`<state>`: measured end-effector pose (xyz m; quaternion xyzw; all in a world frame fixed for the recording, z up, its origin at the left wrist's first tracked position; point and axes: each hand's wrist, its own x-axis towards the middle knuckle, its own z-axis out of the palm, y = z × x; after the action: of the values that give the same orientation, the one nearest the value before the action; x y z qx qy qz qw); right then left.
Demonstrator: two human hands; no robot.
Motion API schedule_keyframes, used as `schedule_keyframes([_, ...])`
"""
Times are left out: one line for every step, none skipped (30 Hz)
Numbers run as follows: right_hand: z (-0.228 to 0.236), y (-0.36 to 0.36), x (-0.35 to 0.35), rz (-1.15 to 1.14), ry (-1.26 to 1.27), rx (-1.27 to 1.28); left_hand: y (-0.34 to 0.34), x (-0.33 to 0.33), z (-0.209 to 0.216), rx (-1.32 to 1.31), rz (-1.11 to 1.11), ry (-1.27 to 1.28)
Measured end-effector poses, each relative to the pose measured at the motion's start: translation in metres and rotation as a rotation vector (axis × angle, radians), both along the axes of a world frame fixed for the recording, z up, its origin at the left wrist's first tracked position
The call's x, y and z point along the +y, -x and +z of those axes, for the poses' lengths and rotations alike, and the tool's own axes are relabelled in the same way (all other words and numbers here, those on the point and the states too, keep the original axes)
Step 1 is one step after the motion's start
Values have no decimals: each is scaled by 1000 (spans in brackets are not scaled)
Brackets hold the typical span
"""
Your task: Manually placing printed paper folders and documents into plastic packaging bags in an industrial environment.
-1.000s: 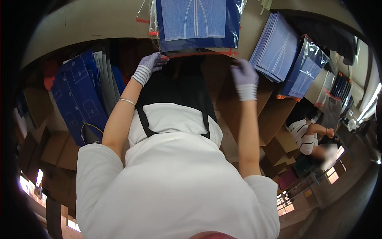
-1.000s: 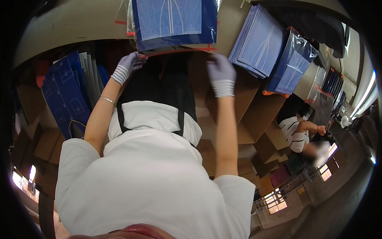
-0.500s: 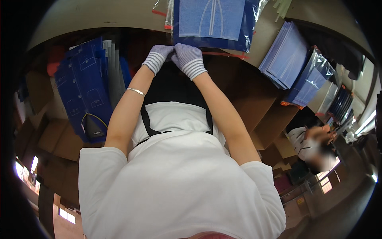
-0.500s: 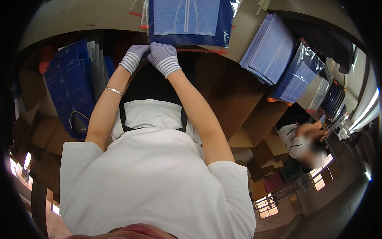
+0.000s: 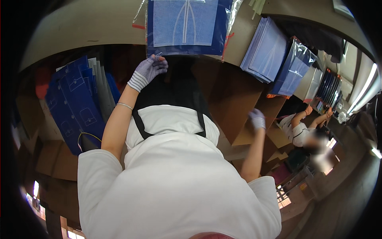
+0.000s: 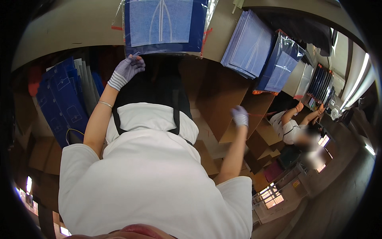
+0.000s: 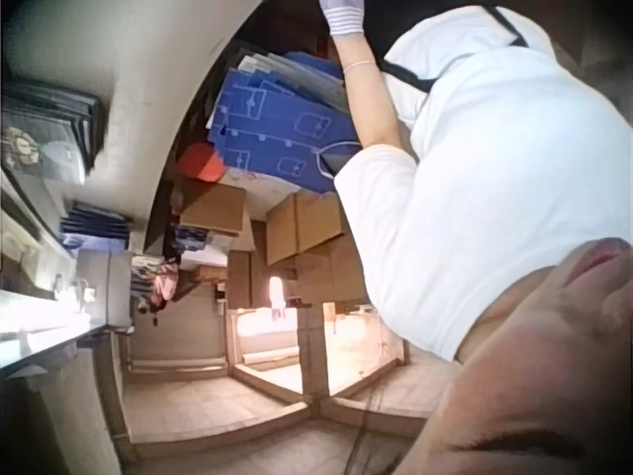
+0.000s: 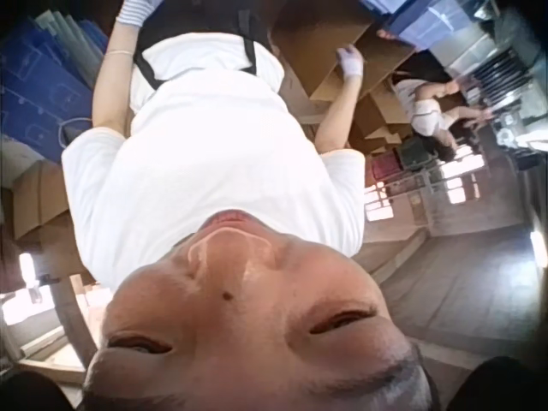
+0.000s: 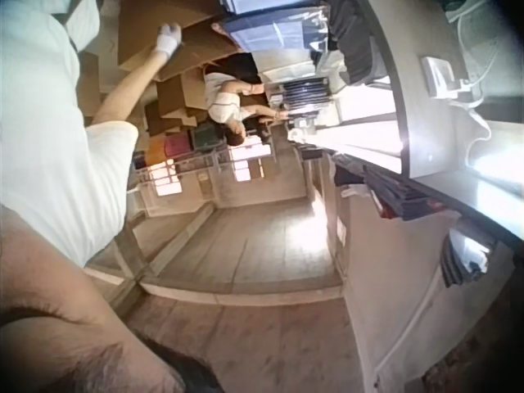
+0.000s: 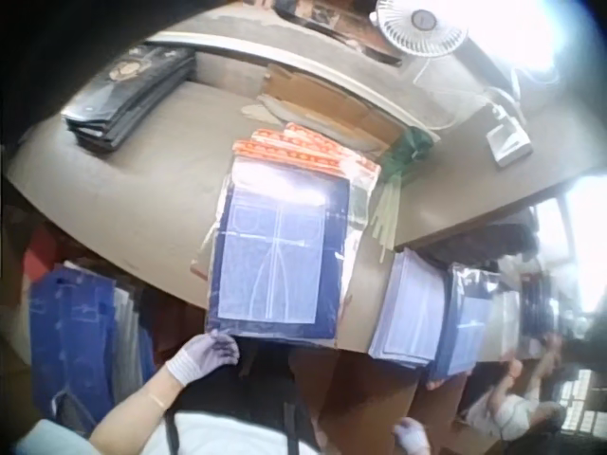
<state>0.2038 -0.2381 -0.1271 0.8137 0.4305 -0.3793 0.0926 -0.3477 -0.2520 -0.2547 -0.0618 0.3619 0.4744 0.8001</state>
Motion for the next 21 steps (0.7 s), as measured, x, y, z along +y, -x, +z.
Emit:
schedule_keyframes([-11,65,9,233,259,36,-2,-1,0,-105,142,-146])
schedule_keyframes([-7,147,16,412,142,189,-1,-1,-2,-230,285,-180])
schedule_keyframes([-32,188,17,534,6,411,-5,12,6,-241,266,-187])
schedule_keyframes([-37,242,31,646,-103,573,-6,26,21,-235,365,-116])
schedule_keyframes([-47,285,49,667,-215,752,-6,38,37,-227,464,-48])
schedule_keyframes([-50,324,69,601,-251,848,-4,48,45,-151,455,-28])
schedule_keyframes([-52,353,90,481,-224,914,4,53,45,-210,474,-83])
schedule_keyframes([-73,364,109,278,-249,1044,14,55,41,-350,436,-328])
schedule_keyframes([-70,370,128,-38,-70,1068,27,49,37,-482,401,-561])
schedule_keyframes([-70,345,146,-280,-26,990,26,57,58,-63,490,-124])
schedule_keyframes([-58,320,157,-386,-17,989,36,55,63,-55,488,-142])
schedule_keyframes([-59,298,168,-358,-137,774,46,57,63,96,447,-102])
schedule_keyframes([-92,228,200,-551,85,767,43,72,63,219,380,-90])
schedule_keyframes([-90,245,197,-455,-136,712,55,61,51,223,385,-108])
schedule_keyframes([-79,264,189,-371,-366,634,61,52,49,216,378,-123])
schedule_keyframes([-61,287,191,-261,-358,656,61,47,49,229,415,-58])
schedule_keyframes([-47,312,200,-150,-362,672,59,49,49,237,447,-6])
schedule_keyframes([-54,324,215,196,-711,261,59,55,48,225,418,-47])
schedule_keyframes([-46,346,220,184,-623,177,60,52,46,221,399,-69])
schedule_keyframes([-45,357,225,138,-678,159,51,58,54,254,379,-45])
schedule_keyframes([-24,372,223,12,-651,190,49,58,61,302,381,-9])
